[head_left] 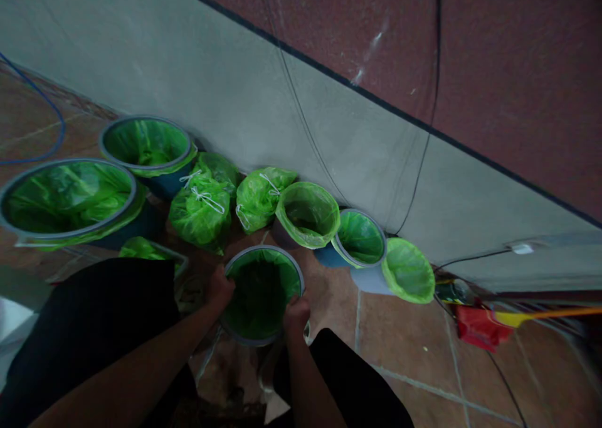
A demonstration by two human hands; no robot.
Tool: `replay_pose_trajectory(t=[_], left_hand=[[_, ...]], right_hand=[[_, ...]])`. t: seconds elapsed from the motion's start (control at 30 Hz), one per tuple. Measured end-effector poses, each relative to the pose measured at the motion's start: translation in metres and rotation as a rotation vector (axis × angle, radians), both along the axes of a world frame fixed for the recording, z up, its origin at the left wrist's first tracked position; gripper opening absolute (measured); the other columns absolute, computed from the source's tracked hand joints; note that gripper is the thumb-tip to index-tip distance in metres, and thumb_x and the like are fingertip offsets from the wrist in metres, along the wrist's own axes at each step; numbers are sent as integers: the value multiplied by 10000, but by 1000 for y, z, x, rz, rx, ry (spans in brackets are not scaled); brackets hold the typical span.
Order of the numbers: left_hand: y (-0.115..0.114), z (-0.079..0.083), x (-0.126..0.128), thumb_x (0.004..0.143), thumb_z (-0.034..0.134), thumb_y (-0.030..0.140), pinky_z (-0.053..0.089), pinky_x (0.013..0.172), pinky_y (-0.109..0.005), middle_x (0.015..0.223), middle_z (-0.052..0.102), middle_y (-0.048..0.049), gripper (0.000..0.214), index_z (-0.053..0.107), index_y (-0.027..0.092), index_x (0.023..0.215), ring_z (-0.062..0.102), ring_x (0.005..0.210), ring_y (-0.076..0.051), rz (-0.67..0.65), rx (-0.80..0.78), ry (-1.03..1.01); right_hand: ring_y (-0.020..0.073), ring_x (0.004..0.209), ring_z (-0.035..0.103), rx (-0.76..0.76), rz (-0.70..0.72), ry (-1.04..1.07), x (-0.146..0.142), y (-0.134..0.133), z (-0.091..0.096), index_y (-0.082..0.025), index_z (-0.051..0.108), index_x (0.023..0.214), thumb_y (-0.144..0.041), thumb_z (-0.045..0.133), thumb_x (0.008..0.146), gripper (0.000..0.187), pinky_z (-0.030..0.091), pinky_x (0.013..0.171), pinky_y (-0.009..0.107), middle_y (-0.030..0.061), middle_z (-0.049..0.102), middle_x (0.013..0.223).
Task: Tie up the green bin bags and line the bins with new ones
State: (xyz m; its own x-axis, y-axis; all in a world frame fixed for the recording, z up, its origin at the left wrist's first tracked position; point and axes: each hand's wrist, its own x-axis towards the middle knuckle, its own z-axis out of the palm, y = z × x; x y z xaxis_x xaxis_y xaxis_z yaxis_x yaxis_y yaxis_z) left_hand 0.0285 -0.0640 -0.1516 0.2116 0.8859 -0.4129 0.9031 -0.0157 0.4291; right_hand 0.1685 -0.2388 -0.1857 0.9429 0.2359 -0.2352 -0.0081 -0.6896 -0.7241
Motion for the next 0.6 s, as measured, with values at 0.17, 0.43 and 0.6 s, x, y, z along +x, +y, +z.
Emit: replay_pose_trajectory(t=[0.17, 0.43, 0.6], left_hand=[[3, -4, 1, 868, 538, 187, 509, 752, -325, 1005, 743, -133, 351, 595, 155, 1213, 721, 939, -288, 24, -32, 22], [13, 6, 12, 871, 533, 196, 499, 732, -309, 1004, 750, -150, 372, 603, 124, 1229, 726, 938, -290, -36, -2, 18], [12, -1, 8, 855, 540, 190, 493, 686, -283, 924, 745, -119, 317, 625, 141, 1156, 733, 875, -269, -50, 60, -14]], right_hand=[[323, 959, 716, -168, 7, -55, 1, 1, -3, -126, 634, 1211, -215, 471, 945, 325, 489, 760, 372, 211, 732, 1046], [294, 971, 732, -330, 86, -78, 4, 11, 9, -26, 606, 1299, -137, 422, 978, 386, 531, 767, 343, 255, 736, 1086], [287, 921, 757, -383, 107, -132, 4, 11, 8, -1, 576, 1362, -107, 399, 970, 443, 549, 744, 337, 248, 756, 1020]])
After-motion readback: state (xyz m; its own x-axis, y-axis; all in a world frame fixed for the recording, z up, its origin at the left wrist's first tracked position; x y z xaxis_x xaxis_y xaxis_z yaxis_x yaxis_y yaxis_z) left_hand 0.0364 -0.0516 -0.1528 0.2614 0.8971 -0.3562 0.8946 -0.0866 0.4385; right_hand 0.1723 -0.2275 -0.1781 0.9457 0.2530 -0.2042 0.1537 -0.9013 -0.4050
